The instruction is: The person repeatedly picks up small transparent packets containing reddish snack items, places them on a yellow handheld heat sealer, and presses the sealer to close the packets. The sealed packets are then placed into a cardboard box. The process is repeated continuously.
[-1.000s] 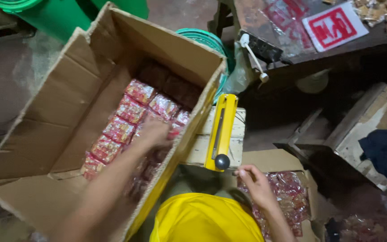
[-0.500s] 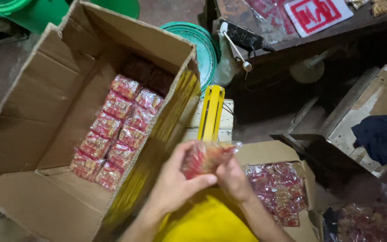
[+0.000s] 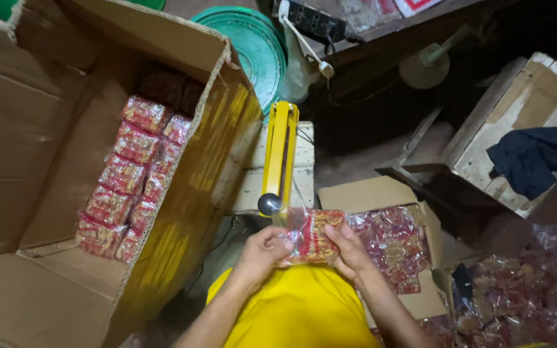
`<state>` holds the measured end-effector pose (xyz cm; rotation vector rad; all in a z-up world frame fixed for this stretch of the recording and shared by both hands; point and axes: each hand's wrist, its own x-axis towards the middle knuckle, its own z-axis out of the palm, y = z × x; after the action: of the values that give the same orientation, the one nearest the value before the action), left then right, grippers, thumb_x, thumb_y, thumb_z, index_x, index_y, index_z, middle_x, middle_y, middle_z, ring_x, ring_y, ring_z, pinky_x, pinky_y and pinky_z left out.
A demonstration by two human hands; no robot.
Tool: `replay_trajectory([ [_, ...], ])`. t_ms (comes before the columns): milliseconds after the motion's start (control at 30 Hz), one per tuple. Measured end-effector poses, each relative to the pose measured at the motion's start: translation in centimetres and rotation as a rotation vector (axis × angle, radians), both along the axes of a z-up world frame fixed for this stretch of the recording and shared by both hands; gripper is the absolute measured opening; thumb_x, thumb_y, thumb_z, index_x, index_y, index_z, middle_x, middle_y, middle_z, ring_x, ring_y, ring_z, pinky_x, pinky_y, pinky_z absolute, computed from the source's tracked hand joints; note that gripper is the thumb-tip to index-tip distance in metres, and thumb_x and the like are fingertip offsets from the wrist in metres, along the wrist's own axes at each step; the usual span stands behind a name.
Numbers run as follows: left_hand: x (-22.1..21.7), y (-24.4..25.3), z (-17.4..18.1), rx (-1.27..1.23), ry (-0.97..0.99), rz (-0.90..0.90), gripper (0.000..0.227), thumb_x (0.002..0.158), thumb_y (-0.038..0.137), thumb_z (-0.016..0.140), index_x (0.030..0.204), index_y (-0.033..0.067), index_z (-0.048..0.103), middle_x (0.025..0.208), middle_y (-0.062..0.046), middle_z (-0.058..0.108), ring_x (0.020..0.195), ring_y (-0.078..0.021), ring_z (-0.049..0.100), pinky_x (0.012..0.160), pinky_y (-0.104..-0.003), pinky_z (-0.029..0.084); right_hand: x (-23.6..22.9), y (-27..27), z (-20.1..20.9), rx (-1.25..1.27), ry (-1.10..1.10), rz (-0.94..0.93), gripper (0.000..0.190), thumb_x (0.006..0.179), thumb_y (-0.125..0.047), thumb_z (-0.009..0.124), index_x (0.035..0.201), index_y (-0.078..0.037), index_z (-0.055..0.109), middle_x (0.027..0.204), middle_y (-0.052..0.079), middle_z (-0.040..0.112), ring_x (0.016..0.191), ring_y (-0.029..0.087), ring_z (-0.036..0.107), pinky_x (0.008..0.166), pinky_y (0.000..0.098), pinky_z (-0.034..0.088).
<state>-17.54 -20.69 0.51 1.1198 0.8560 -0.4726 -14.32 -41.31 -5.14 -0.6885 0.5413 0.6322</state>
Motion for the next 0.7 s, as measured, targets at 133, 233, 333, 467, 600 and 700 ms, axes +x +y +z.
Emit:
replay_trajectory([
  [133, -3.4, 2.1, -8.6, 0.085, 0.073, -0.060, 0.027, 0.090, 0.002, 0.081, 0.117, 0.0009, 0.079, 0.083, -0.013, 0.075, 0.064, -0.0197, 0.075, 0.063, -0.033, 0.070, -2.7, -0.6, -6.0, -0.134, 0.025, -0.005, 0.051, 0.097, -0.007, 0.071, 0.145, -0.005, 0.055, 0.130, 0.024, 0.073, 0.111, 0.039, 0.075, 0.095, 0.0604, 0.062],
  [233, -4.0, 3.2, -9.8, 0.157, 0.086, -0.090, 0.019, 0.093, 0.007, 0.077, 0.111, 0.0020, 0.081, 0.071, -0.013, 0.072, 0.053, -0.0191, 0.071, 0.052, -0.030, 0.066, -3.2, 0.9, -6.1, -0.149, 0.046, -0.002, 0.053, 0.098, -0.008, 0.071, 0.147, -0.005, 0.054, 0.131, 0.023, 0.072, 0.114, 0.039, 0.074, 0.097, 0.0592, 0.061],
  [333, -3.6, 4.1, -9.6, 0.207, 0.100, -0.101, 0.014, 0.096, 0.014, 0.077, 0.104, 0.0037, 0.083, 0.057, -0.014, 0.066, 0.039, -0.0201, 0.064, 0.039, -0.027, 0.058, -2.0, 2.3, -3.4, -0.161, 0.031, 0.031, 0.061, 0.092, -0.004, 0.077, 0.148, -0.005, 0.054, 0.132, 0.022, 0.072, 0.114, 0.036, 0.073, 0.097, 0.0580, 0.062],
  [467, -3.3, 5.2, -8.8, 0.206, 0.065, -0.137, 0.013, 0.096, 0.014, 0.077, 0.105, 0.0069, 0.082, 0.059, -0.009, 0.069, 0.045, -0.0136, 0.065, 0.045, -0.020, 0.051, -1.6, 2.5, -4.8, -0.224, -0.017, 0.088, 0.074, 0.083, 0.005, 0.084, 0.150, -0.007, 0.054, 0.131, 0.019, 0.073, 0.114, 0.034, 0.074, 0.098, 0.0549, 0.063],
  [600, -0.7, 6.7, -9.2, 0.183, -0.021, -0.083, 0.043, 0.087, 0.009, 0.087, 0.130, 0.0084, 0.079, 0.109, -0.014, 0.080, 0.099, -0.0192, 0.071, 0.092, -0.035, 0.060, -0.4, 3.0, -6.0, -0.261, -0.013, 0.110, 0.071, 0.081, 0.002, 0.089, 0.144, -0.009, 0.058, 0.124, 0.017, 0.076, 0.106, 0.031, 0.076, 0.090, 0.0524, 0.066],
  [700, 2.8, 6.2, -10.0, 0.155, -0.068, -0.039, 0.061, 0.085, 0.002, 0.084, 0.144, 0.0092, 0.067, 0.107, -0.007, 0.075, 0.101, -0.0153, 0.069, 0.097, -0.031, 0.059, 1.2, 3.6, -5.6, -0.265, -0.017, 0.146, 0.072, 0.080, -0.003, 0.091, 0.143, -0.010, 0.058, 0.122, 0.019, 0.076, 0.101, 0.033, 0.077, 0.086, 0.0548, 0.067],
])
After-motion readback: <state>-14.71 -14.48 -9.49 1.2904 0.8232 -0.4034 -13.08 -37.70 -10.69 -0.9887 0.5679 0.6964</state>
